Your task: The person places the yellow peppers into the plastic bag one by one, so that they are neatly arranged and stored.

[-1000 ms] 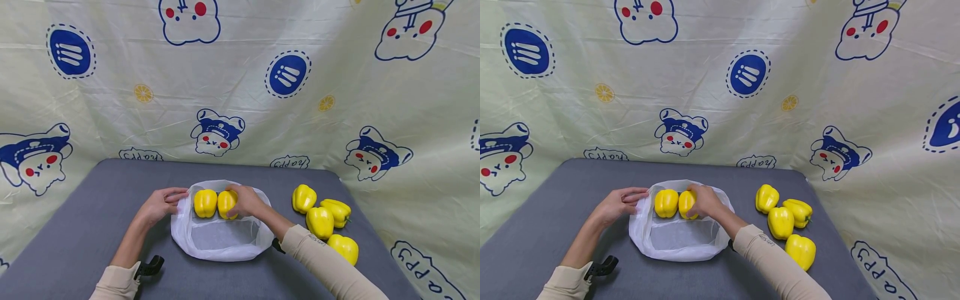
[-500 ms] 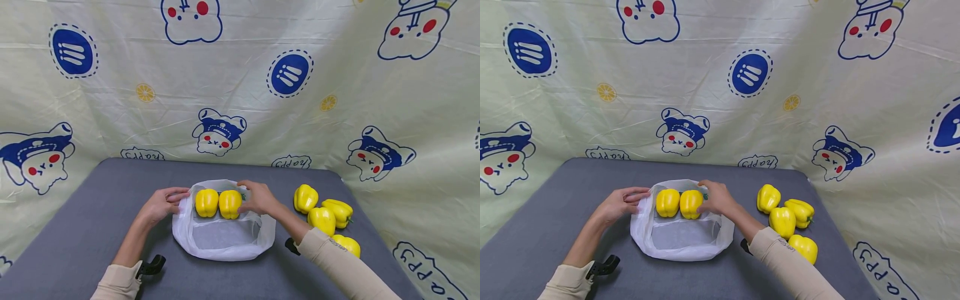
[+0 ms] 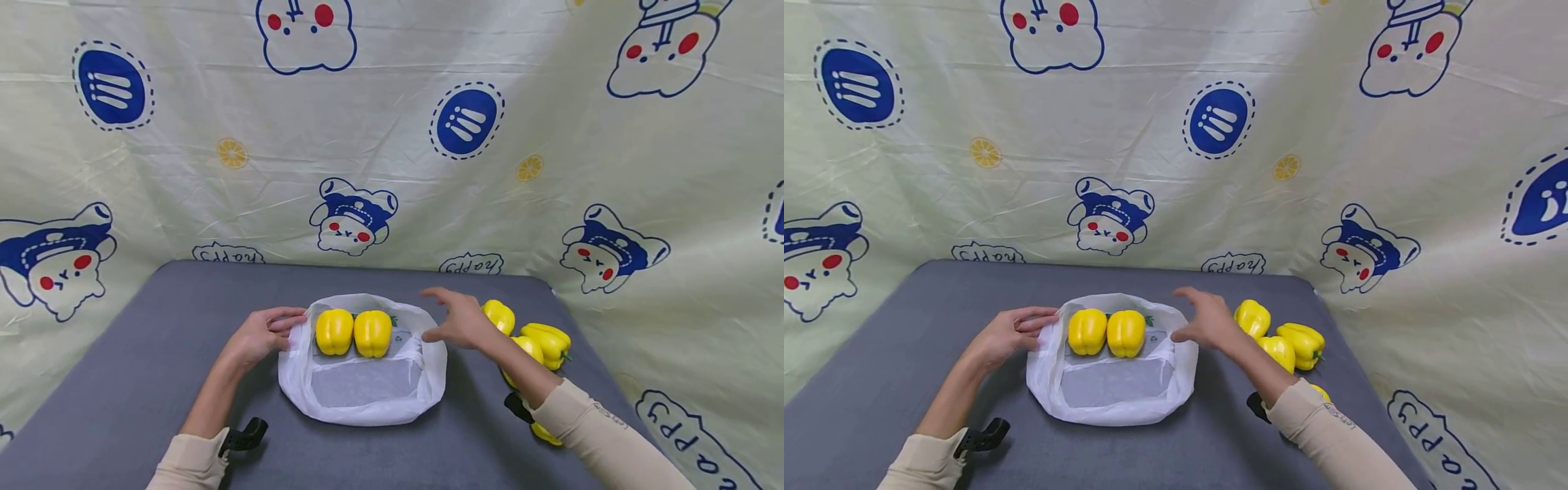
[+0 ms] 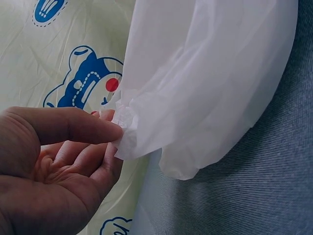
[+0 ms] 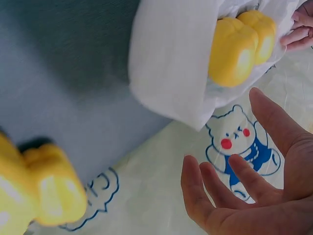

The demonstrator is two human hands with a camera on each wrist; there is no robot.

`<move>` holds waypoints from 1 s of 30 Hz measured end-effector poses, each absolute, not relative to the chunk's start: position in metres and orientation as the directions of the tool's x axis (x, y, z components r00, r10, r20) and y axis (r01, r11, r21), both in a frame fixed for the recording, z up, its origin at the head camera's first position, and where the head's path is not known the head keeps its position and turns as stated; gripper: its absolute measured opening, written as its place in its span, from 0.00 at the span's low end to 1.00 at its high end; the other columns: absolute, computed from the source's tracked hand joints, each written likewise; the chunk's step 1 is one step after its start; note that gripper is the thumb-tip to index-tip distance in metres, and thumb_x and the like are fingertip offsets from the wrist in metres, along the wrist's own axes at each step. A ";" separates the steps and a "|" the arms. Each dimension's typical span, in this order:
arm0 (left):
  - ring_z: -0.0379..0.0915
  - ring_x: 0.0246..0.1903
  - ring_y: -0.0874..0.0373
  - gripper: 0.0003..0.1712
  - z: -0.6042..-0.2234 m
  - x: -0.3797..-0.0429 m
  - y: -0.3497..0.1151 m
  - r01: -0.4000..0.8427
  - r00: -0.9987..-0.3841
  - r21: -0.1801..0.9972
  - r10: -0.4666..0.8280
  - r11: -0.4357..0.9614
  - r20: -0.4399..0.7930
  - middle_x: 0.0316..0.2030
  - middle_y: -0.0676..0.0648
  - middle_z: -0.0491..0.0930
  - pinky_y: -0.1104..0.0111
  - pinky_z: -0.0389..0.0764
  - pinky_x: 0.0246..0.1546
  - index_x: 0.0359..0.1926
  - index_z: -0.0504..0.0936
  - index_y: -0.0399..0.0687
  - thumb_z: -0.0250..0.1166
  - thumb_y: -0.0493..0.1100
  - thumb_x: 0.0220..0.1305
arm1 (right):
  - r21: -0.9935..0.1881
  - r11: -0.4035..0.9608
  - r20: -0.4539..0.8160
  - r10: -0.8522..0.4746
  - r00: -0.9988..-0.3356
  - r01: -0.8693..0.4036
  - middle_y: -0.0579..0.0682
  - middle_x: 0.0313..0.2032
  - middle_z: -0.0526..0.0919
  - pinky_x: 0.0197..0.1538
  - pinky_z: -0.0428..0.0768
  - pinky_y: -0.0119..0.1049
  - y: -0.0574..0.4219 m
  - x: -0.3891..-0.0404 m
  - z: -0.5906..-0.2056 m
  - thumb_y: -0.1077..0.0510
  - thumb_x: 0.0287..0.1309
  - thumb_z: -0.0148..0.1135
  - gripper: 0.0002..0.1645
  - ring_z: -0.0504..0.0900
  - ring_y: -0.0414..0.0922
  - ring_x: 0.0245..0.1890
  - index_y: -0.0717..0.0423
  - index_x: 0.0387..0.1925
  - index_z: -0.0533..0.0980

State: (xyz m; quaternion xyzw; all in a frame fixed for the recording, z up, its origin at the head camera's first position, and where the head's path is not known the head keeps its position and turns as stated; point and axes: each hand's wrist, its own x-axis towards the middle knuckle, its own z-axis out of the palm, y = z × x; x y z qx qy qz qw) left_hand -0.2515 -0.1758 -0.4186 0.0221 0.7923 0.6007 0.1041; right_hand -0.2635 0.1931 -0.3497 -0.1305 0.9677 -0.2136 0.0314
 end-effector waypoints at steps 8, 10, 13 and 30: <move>0.68 0.70 0.43 0.37 -0.418 -0.251 -0.176 -0.090 -0.976 0.960 0.170 0.265 -0.138 0.67 0.40 0.76 0.59 0.81 0.58 0.70 0.72 0.40 0.61 0.22 0.59 | -0.400 0.887 0.002 -0.252 -0.968 -0.232 0.65 0.60 0.79 0.50 0.82 0.55 0.234 -0.247 -0.346 0.50 0.45 0.81 0.48 0.78 0.63 0.55 0.52 0.69 0.71; 0.68 0.70 0.43 0.37 -0.418 -0.250 -0.176 -0.093 -0.975 0.960 0.169 0.265 -0.141 0.67 0.40 0.76 0.59 0.80 0.59 0.70 0.72 0.40 0.61 0.22 0.58 | -0.382 0.896 -0.012 -0.248 -0.969 -0.225 0.66 0.59 0.80 0.53 0.79 0.60 0.243 -0.242 -0.347 0.48 0.45 0.81 0.49 0.77 0.65 0.56 0.52 0.69 0.70; 0.68 0.70 0.44 0.37 -0.418 -0.250 -0.175 -0.098 -0.974 0.959 0.171 0.265 -0.147 0.67 0.40 0.75 0.59 0.80 0.60 0.70 0.72 0.40 0.61 0.22 0.58 | -0.373 0.904 -0.046 -0.241 -0.969 -0.208 0.67 0.60 0.78 0.57 0.73 0.68 0.258 -0.234 -0.347 0.46 0.44 0.81 0.50 0.73 0.69 0.59 0.51 0.69 0.70; 0.68 0.70 0.43 0.37 -0.418 -0.250 -0.178 -0.089 -0.978 0.960 0.160 0.267 -0.135 0.66 0.39 0.75 0.68 0.83 0.51 0.69 0.72 0.38 0.61 0.21 0.57 | -0.277 0.954 -0.165 -0.166 -0.972 -0.116 0.70 0.57 0.79 0.47 0.82 0.61 0.320 -0.202 -0.346 0.41 0.42 0.81 0.47 0.78 0.67 0.54 0.58 0.62 0.75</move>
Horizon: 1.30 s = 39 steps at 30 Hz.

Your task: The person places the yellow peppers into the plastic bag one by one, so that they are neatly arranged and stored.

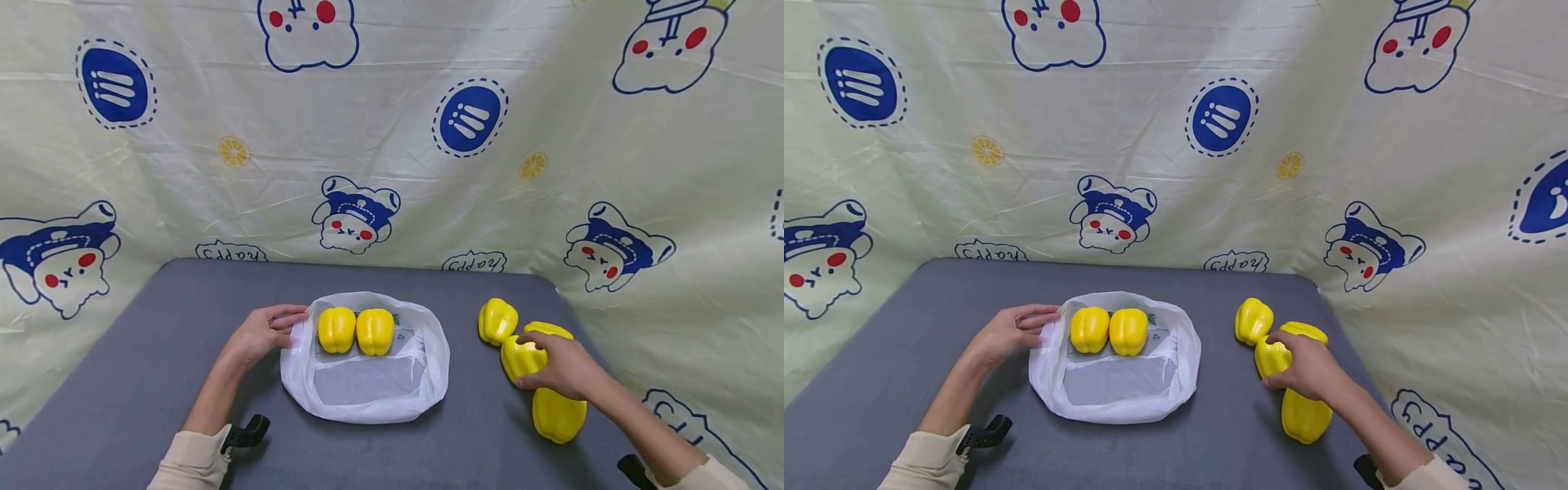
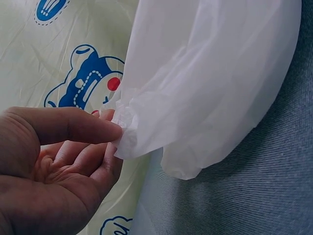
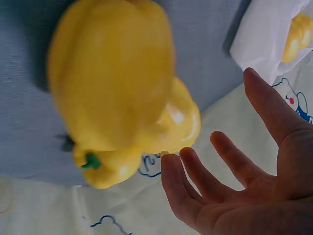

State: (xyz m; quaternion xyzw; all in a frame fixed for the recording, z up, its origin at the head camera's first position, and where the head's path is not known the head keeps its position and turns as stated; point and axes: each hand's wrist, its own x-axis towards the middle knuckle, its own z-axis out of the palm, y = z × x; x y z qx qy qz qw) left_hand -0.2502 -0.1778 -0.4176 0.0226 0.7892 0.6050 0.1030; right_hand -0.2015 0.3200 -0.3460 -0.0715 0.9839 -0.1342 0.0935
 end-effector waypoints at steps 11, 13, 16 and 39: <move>0.69 0.69 0.43 0.36 -0.420 -0.252 -0.176 -0.093 -0.978 0.957 0.153 0.276 -0.140 0.66 0.40 0.76 0.68 0.84 0.49 0.69 0.73 0.39 0.61 0.21 0.57 | -0.239 0.971 -0.295 -0.073 -0.953 -0.001 0.68 0.50 0.81 0.41 0.82 0.50 0.357 -0.192 -0.350 0.35 0.39 0.80 0.49 0.79 0.57 0.43 0.59 0.57 0.76; 0.68 0.69 0.43 0.36 -0.420 -0.252 -0.177 -0.087 -0.978 0.958 0.161 0.272 -0.134 0.66 0.39 0.76 0.69 0.83 0.49 0.69 0.73 0.38 0.61 0.21 0.57 | -0.235 0.972 -0.323 -0.062 -0.944 0.016 0.66 0.49 0.81 0.40 0.81 0.48 0.360 -0.190 -0.350 0.34 0.38 0.80 0.49 0.78 0.55 0.41 0.59 0.56 0.76; 0.68 0.70 0.43 0.36 -0.422 -0.251 -0.179 -0.074 -0.977 0.959 0.174 0.273 -0.125 0.67 0.39 0.75 0.69 0.82 0.51 0.69 0.72 0.37 0.60 0.21 0.58 | -0.225 0.974 -0.363 -0.048 -0.931 0.038 0.62 0.47 0.81 0.39 0.79 0.47 0.363 -0.189 -0.350 0.33 0.36 0.81 0.49 0.77 0.53 0.39 0.58 0.54 0.75; 0.67 0.71 0.44 0.37 -0.420 -0.251 -0.177 -0.075 -0.976 0.959 0.175 0.274 -0.127 0.67 0.39 0.75 0.69 0.82 0.50 0.69 0.72 0.38 0.59 0.21 0.58 | -0.257 0.966 -0.356 -0.070 -0.932 0.026 0.68 0.49 0.73 0.46 0.79 0.58 0.364 -0.181 -0.378 0.53 0.26 0.89 0.55 0.75 0.56 0.42 0.56 0.57 0.65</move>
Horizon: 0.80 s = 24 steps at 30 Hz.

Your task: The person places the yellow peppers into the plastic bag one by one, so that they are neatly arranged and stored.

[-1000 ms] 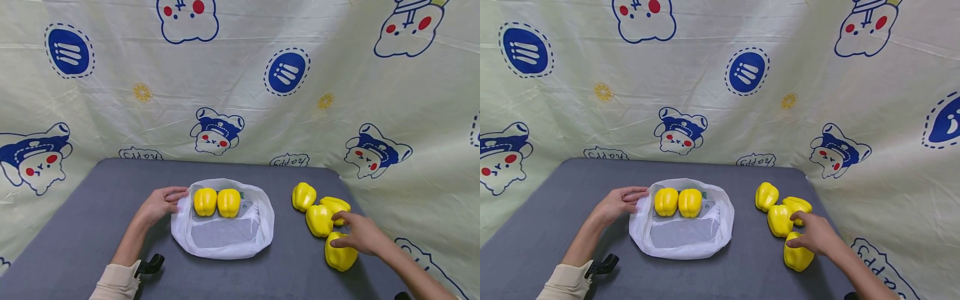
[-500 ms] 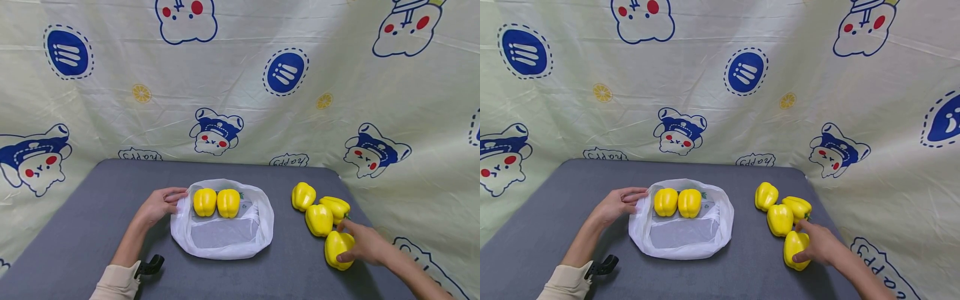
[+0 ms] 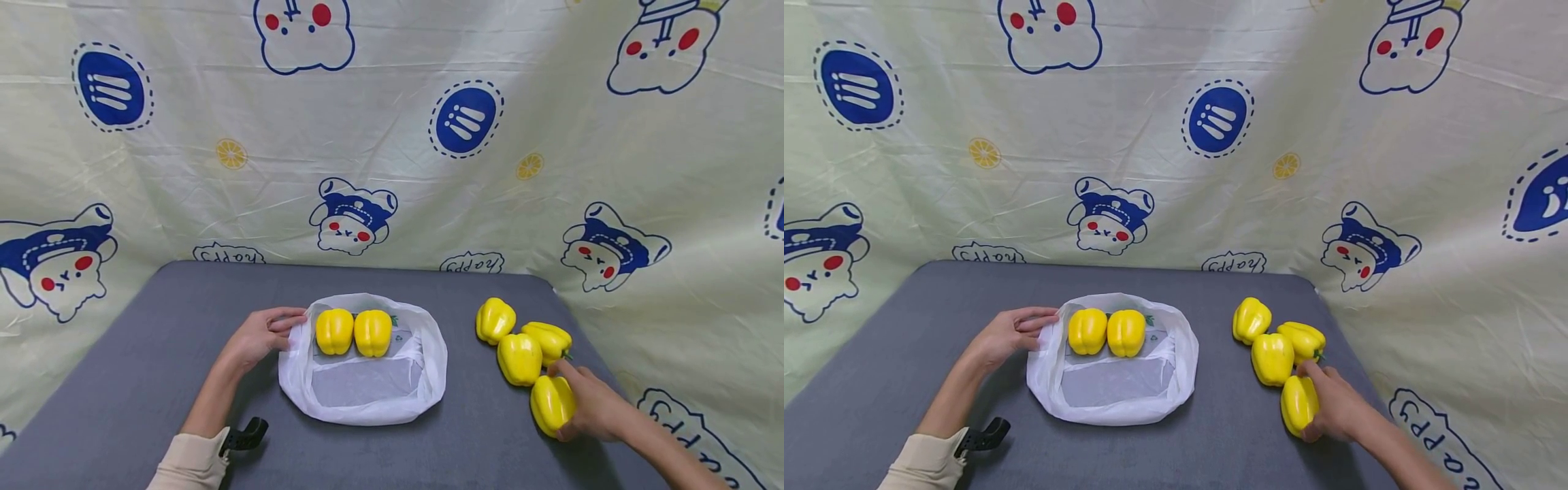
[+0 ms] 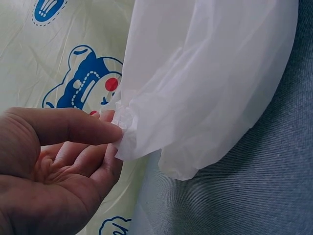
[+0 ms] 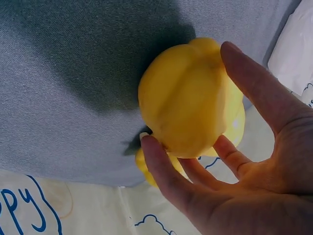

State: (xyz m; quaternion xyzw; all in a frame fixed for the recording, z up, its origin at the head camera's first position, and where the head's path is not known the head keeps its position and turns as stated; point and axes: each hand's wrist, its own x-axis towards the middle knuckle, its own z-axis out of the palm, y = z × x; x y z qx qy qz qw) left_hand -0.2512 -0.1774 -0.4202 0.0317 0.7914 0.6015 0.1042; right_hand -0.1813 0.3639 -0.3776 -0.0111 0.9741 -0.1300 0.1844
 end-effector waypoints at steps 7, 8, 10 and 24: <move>0.68 0.70 0.43 0.37 -0.419 -0.251 -0.177 -0.081 -0.977 0.956 0.168 0.281 -0.132 0.67 0.40 0.75 0.61 0.81 0.58 0.69 0.72 0.38 0.59 0.21 0.57 | -0.275 0.961 -0.361 -0.073 -0.930 0.032 0.69 0.51 0.71 0.48 0.78 0.59 0.366 -0.185 -0.380 0.56 0.25 0.89 0.56 0.75 0.57 0.43 0.56 0.58 0.64; 0.68 0.70 0.43 0.37 -0.418 -0.250 -0.177 -0.081 -0.977 0.957 0.169 0.279 -0.132 0.67 0.39 0.75 0.62 0.81 0.57 0.69 0.72 0.38 0.59 0.21 0.57 | -0.276 0.961 -0.365 -0.073 -0.928 0.033 0.69 0.51 0.71 0.47 0.78 0.60 0.367 -0.185 -0.381 0.57 0.24 0.89 0.57 0.74 0.58 0.43 0.57 0.58 0.64; 0.67 0.70 0.43 0.37 -0.418 -0.251 -0.177 -0.077 -0.976 0.958 0.173 0.277 -0.129 0.67 0.39 0.75 0.65 0.82 0.54 0.69 0.72 0.38 0.59 0.21 0.57 | -0.275 0.960 -0.373 -0.065 -0.925 0.044 0.69 0.51 0.70 0.48 0.78 0.60 0.367 -0.186 -0.381 0.57 0.24 0.89 0.58 0.74 0.57 0.43 0.57 0.58 0.64; 0.67 0.70 0.42 0.36 -0.419 -0.251 -0.178 -0.086 -0.976 0.955 0.166 0.285 -0.138 0.66 0.39 0.76 0.61 0.82 0.57 0.70 0.72 0.39 0.60 0.22 0.59 | -0.294 0.955 -0.403 -0.081 -0.912 0.046 0.63 0.52 0.75 0.49 0.78 0.57 0.374 -0.192 -0.380 0.56 0.24 0.87 0.58 0.73 0.54 0.43 0.60 0.60 0.65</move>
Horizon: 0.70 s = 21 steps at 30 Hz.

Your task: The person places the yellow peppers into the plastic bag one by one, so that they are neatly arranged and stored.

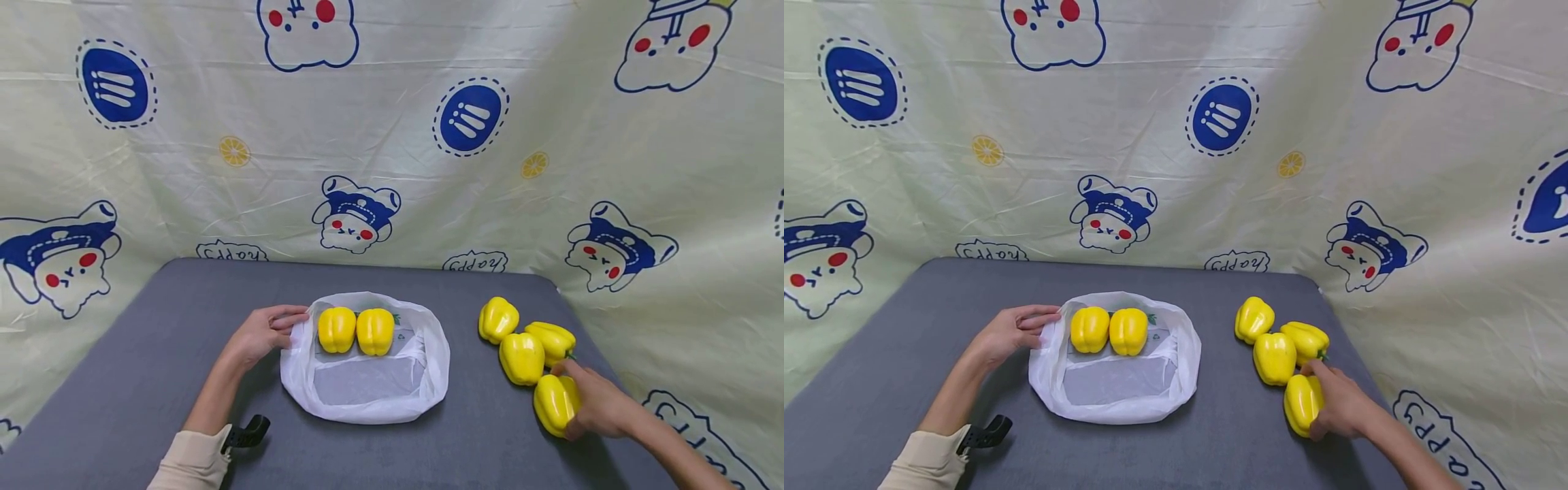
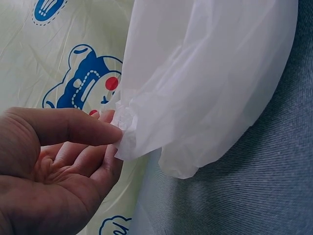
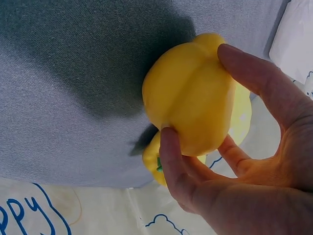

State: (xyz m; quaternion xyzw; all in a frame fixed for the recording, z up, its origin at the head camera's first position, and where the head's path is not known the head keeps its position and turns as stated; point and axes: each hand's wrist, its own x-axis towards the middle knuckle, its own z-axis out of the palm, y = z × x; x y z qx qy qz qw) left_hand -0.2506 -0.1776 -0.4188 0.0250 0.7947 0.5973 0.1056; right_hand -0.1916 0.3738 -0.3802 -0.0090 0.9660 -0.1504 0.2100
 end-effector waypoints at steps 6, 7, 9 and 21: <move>0.69 0.69 0.42 0.36 -0.420 -0.251 -0.177 -0.087 -0.977 0.955 0.163 0.283 -0.137 0.66 0.39 0.76 0.57 0.79 0.60 0.69 0.72 0.38 0.60 0.21 0.58 | -0.303 0.952 -0.400 -0.092 -0.912 0.036 0.61 0.50 0.76 0.48 0.78 0.54 0.378 -0.193 -0.371 0.54 0.26 0.86 0.58 0.74 0.53 0.43 0.62 0.61 0.64; 0.69 0.69 0.42 0.36 -0.420 -0.251 -0.177 -0.085 -0.978 0.955 0.161 0.283 -0.135 0.66 0.39 0.76 0.57 0.79 0.60 0.69 0.72 0.38 0.60 0.21 0.58 | -0.306 0.951 -0.399 -0.092 -0.912 0.038 0.61 0.50 0.76 0.47 0.77 0.53 0.378 -0.193 -0.368 0.54 0.26 0.86 0.58 0.73 0.53 0.43 0.63 0.62 0.64; 0.69 0.69 0.42 0.36 -0.420 -0.251 -0.177 -0.082 -0.978 0.955 0.161 0.285 -0.132 0.66 0.39 0.76 0.56 0.79 0.60 0.69 0.73 0.38 0.60 0.21 0.58 | -0.319 0.947 -0.391 -0.097 -0.915 0.036 0.62 0.50 0.75 0.46 0.77 0.51 0.379 -0.193 -0.360 0.54 0.27 0.85 0.58 0.73 0.54 0.44 0.63 0.63 0.64; 0.68 0.69 0.42 0.37 -0.421 -0.253 -0.178 -0.076 -0.979 0.954 0.162 0.289 -0.127 0.65 0.39 0.76 0.57 0.79 0.59 0.69 0.72 0.38 0.60 0.21 0.57 | -0.326 0.938 -0.189 -0.190 -0.964 -0.121 0.71 0.55 0.74 0.48 0.78 0.56 0.365 -0.201 -0.323 0.55 0.31 0.84 0.58 0.73 0.58 0.46 0.72 0.63 0.64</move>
